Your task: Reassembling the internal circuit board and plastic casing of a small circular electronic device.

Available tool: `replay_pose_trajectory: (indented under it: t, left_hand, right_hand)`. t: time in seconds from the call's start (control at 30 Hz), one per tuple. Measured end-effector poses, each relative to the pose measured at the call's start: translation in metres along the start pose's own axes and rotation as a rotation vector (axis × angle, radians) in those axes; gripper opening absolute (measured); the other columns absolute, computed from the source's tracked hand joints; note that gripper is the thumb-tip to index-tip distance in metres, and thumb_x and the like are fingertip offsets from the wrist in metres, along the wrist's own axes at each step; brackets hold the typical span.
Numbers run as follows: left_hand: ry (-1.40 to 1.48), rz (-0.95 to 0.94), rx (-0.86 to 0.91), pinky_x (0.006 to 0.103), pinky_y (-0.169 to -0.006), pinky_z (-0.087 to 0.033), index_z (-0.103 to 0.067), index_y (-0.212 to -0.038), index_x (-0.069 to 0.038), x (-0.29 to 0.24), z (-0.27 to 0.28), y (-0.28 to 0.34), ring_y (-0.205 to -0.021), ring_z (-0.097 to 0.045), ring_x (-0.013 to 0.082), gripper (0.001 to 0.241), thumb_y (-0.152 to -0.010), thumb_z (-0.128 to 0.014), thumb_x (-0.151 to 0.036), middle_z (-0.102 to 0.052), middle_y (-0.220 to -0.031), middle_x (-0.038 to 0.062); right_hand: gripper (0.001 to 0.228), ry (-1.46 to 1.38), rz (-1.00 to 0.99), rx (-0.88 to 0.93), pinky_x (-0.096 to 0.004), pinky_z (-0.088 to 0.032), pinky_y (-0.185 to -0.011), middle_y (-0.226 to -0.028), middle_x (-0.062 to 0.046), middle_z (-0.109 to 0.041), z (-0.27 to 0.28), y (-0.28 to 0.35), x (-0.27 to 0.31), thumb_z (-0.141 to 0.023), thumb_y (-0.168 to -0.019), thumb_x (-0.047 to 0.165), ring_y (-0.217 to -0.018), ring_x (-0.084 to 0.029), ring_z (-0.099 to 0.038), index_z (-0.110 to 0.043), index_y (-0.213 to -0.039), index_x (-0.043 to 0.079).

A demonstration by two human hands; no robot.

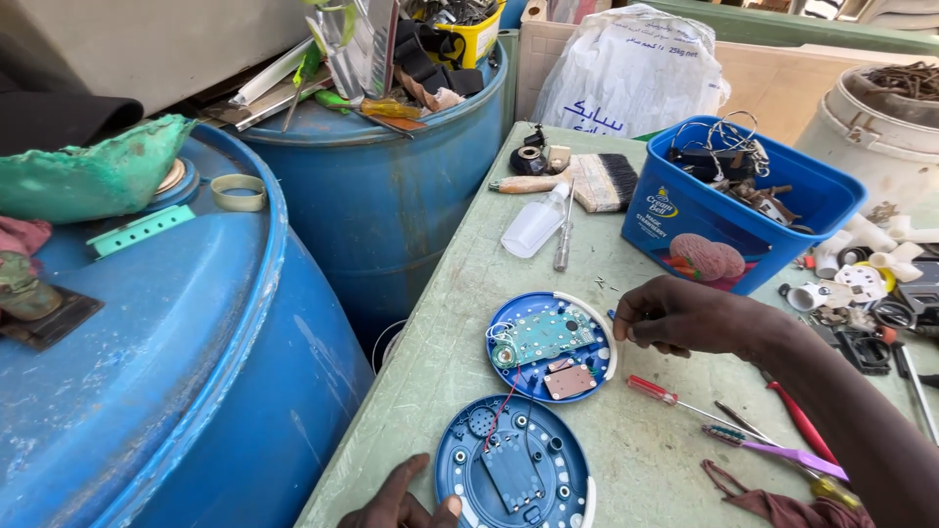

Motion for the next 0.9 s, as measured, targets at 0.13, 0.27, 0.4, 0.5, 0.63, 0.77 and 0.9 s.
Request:
replay_pose_trajectory:
  t: [0.13, 0.27, 0.4, 0.5, 0.63, 0.77, 0.9]
  left_hand:
    - [-0.079, -0.044, -0.43, 0.0172, -0.06, -0.05, -0.054, -0.135, -0.05, -0.072, 0.026, 0.079, -0.056, -0.063, -0.0003, 0.058, -0.08, -0.072, -0.054, -0.074, -0.067, -0.017]
    - [-0.147, -0.162, -0.428, 0.0218, -0.06, -0.056, -0.047, -0.141, -0.047, -0.115, 0.043, 0.092, -0.066, -0.071, 0.0024, 0.064, -0.079, -0.059, -0.063, -0.076, -0.081, -0.018]
    - [-0.05, -0.469, -0.478, 0.0303, -0.064, -0.062, -0.055, -0.138, -0.033, -0.156, 0.058, 0.095, -0.076, -0.074, 0.0097, 0.057, -0.084, -0.056, -0.052, -0.076, -0.091, -0.009]
    - [0.019, -0.654, -0.489, 0.0329, -0.065, -0.06, -0.062, -0.132, -0.026, -0.183, 0.067, 0.064, -0.077, -0.072, 0.0131, 0.049, -0.087, -0.056, -0.045, -0.076, -0.089, -0.005]
    - [0.027, -0.783, -0.466, 0.0365, -0.067, -0.05, -0.07, -0.118, -0.021, -0.201, 0.071, 0.001, -0.071, -0.065, 0.0149, 0.038, -0.089, -0.057, -0.042, -0.07, -0.08, -0.002]
    - [0.078, -0.863, -0.515, 0.0356, -0.059, -0.048, -0.072, -0.115, -0.019, -0.197, 0.064, -0.03, -0.063, -0.061, 0.0134, 0.031, -0.092, -0.059, -0.034, -0.066, -0.073, -0.002]
    - [0.094, -0.865, -0.555, 0.0338, -0.052, -0.044, -0.073, -0.109, -0.017, -0.185, 0.056, -0.033, -0.054, -0.055, 0.0106, 0.026, -0.092, -0.058, -0.029, -0.063, -0.06, -0.001]
  right_hand:
    - [0.026, -0.726, -0.033, 0.019, -0.037, -0.057, -0.07, -0.087, -0.025, -0.07, -0.007, 0.011, -0.007, -0.053, -0.099, 0.006, -0.074, -0.03, -0.065, -0.07, -0.106, -0.012]
    - [0.034, -0.916, -0.083, -0.054, -0.044, -0.056, -0.084, -0.101, -0.032, -0.067, -0.017, 0.024, -0.005, -0.042, -0.1, 0.006, -0.085, -0.035, -0.064, -0.064, -0.112, -0.016]
    - [0.025, -1.048, -0.09, -0.132, -0.028, -0.051, -0.063, -0.083, -0.016, -0.06, -0.016, 0.025, -0.032, -0.052, -0.099, 0.013, -0.068, -0.021, -0.057, -0.066, -0.105, -0.007]
    - [0.027, -1.101, -0.073, -0.093, -0.022, -0.026, -0.041, -0.061, -0.002, -0.037, 0.012, 0.031, -0.041, -0.052, -0.103, 0.025, -0.047, -0.01, -0.03, -0.055, -0.087, 0.004]
    - [0.048, -0.934, 0.053, -0.176, -0.027, -0.015, -0.034, -0.052, 0.003, -0.031, 0.065, 0.044, -0.027, -0.05, -0.106, 0.038, -0.04, -0.011, -0.02, -0.045, -0.066, 0.011]
    - [0.054, -0.709, 0.158, -0.43, -0.028, -0.016, -0.037, -0.053, 0.004, -0.028, 0.145, 0.048, -0.016, -0.039, -0.112, 0.041, -0.042, -0.013, -0.021, -0.042, -0.065, 0.014]
    - [0.045, -0.146, -0.057, -0.743, -0.033, -0.027, -0.047, -0.06, -0.007, -0.042, 0.186, 0.027, -0.032, -0.059, -0.105, 0.033, -0.051, -0.019, -0.035, -0.062, -0.074, 0.001]
Point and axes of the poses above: each hand's wrist, its own y-axis away from the middle knuckle, its own z-axis out of the back of the hand, x = y × z, the point moved 1 cm from there along -y, towards the middle knuckle
